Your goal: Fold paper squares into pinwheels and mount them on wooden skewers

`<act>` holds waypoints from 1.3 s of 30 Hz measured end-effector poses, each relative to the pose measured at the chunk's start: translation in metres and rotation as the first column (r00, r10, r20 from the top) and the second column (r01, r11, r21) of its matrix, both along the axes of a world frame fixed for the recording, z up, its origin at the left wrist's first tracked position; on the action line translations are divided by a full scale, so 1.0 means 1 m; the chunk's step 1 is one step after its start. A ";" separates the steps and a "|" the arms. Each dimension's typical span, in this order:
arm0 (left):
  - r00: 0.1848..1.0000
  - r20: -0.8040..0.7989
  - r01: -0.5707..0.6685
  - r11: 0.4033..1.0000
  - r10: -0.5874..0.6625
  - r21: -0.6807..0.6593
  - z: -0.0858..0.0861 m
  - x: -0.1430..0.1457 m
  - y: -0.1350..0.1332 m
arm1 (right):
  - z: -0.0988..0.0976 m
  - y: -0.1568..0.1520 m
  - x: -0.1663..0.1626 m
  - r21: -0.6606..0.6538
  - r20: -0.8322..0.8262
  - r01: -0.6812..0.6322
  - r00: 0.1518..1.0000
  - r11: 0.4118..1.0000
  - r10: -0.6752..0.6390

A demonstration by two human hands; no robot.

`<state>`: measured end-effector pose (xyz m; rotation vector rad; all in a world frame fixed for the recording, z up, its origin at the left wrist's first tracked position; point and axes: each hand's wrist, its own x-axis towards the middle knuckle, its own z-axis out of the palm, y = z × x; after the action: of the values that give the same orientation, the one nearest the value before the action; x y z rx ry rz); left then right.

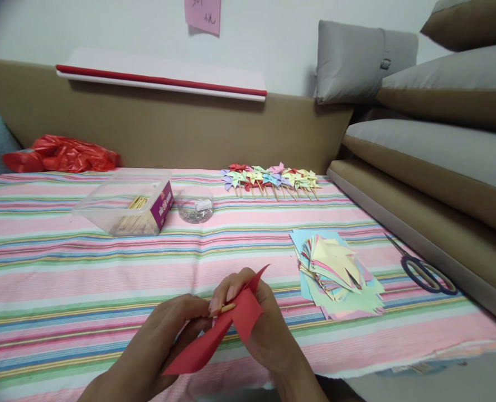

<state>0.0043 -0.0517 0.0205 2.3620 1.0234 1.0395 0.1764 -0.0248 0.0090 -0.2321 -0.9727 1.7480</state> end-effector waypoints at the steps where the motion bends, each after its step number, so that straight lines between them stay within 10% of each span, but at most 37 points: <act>1: 1.000 0.006 -0.003 1.000 0.003 -0.008 0.000 0.000 0.000 | 0.001 0.000 -0.001 -0.025 0.000 0.013 1.000 1.000 -0.013; 9: 0.995 0.095 0.004 0.990 0.010 -0.141 0.000 0.000 -0.001 | -0.005 0.000 -0.008 -0.157 0.020 0.082 0.997 0.984 -0.080; 14: 0.977 0.197 0.022 0.888 0.078 -0.459 -0.013 0.007 0.003 | -0.008 0.006 -0.014 -0.210 0.085 0.149 0.987 0.966 -0.134; 22: 0.926 0.352 0.111 0.795 0.135 -0.597 -0.010 0.019 0.005 | -0.009 0.010 -0.016 -0.232 0.153 0.169 0.979 0.958 -0.135; 30: 0.718 0.602 0.149 0.767 0.351 -0.624 -0.009 0.016 0.012 | -0.015 0.011 -0.012 -0.013 0.446 0.378 0.831 0.926 -0.334; 39: 0.491 0.573 0.014 0.652 0.656 -0.758 -0.018 0.005 0.016 | -0.026 -0.007 -0.029 0.175 0.801 -0.068 0.590 0.982 -0.102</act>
<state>0.0096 -0.0358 0.0021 0.8217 1.2023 1.3790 0.1470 -0.0316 -0.0167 -0.9854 -1.7786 1.4903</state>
